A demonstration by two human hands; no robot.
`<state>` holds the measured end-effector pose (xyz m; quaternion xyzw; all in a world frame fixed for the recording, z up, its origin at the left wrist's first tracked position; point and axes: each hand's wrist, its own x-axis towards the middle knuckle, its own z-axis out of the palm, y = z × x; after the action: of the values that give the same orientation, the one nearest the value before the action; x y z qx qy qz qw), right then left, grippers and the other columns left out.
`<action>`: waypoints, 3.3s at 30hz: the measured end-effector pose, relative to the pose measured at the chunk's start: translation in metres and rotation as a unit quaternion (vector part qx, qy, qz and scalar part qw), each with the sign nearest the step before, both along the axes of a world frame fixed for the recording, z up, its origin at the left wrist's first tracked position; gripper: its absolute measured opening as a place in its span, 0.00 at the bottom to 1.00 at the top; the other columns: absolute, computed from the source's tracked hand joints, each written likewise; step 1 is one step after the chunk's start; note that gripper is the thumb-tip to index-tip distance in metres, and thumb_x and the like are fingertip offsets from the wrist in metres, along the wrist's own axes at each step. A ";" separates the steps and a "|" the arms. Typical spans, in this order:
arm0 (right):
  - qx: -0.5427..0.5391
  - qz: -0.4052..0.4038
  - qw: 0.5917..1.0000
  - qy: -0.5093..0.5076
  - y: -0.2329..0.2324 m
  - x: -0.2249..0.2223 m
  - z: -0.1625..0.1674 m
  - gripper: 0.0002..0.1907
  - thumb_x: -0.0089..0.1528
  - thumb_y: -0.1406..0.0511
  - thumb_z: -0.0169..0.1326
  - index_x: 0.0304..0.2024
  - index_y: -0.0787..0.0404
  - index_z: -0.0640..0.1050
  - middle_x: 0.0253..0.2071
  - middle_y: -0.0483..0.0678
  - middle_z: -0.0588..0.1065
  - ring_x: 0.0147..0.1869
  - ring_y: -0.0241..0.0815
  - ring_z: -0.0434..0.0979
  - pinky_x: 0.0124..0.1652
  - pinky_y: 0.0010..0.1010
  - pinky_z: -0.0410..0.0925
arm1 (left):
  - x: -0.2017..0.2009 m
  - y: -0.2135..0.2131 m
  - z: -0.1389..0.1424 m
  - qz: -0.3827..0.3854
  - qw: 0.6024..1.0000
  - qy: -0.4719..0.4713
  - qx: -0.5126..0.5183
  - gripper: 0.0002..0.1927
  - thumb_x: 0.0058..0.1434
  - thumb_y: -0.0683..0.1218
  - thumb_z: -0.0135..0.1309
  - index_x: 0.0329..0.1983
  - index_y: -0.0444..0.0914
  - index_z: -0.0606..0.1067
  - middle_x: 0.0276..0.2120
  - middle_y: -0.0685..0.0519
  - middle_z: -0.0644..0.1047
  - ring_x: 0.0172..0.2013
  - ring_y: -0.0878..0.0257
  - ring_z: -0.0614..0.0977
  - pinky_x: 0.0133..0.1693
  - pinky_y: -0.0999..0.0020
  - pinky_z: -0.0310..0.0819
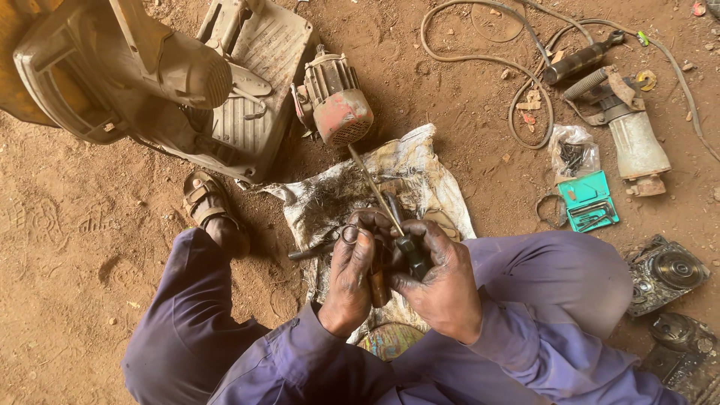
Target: The person sits on the ground and uses pliers and a screwdriver to strip, twist, and secure copper wires on a small electrical component. The person repeatedly adjusts the wires and uses the tools to manipulate the connections.
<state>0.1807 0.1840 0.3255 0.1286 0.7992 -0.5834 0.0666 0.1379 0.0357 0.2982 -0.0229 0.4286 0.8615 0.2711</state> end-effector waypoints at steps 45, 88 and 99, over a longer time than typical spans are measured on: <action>-0.507 0.013 0.852 -0.134 0.030 -0.008 -0.004 0.26 0.59 0.73 0.58 0.60 0.64 0.68 0.38 0.50 0.78 0.21 0.28 0.72 0.18 0.19 0.65 | -0.028 -0.030 0.012 -0.217 0.965 0.080 -0.121 0.07 0.67 0.39 0.54 0.46 0.32 0.72 0.35 0.49 0.79 0.32 0.66 0.83 0.32 0.72 0.82; -0.294 -0.124 0.933 -0.166 0.020 -0.030 -0.034 0.14 0.53 0.78 0.62 0.37 0.62 0.73 0.31 0.46 0.74 0.32 0.38 0.77 0.32 0.36 0.76 | -0.010 -0.003 -0.004 -0.040 0.986 0.137 -0.082 0.14 0.66 0.46 0.54 0.50 0.34 0.69 0.43 0.56 0.75 0.38 0.66 0.85 0.36 0.69 0.88; -0.008 0.032 0.999 -0.041 0.027 -0.014 -0.031 0.15 0.59 0.68 0.68 0.37 0.59 0.72 0.28 0.46 0.74 0.30 0.39 0.72 0.36 0.31 0.73 | -0.012 -0.007 -0.025 0.044 0.838 0.309 -0.448 0.11 0.61 0.42 0.64 0.33 0.35 0.72 0.26 0.50 0.77 0.23 0.63 0.78 0.21 0.68 0.72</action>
<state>0.1672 0.2107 0.2946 0.1258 0.7949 -0.5816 0.1187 0.1263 0.0283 0.2731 0.1067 0.8278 0.5489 0.0462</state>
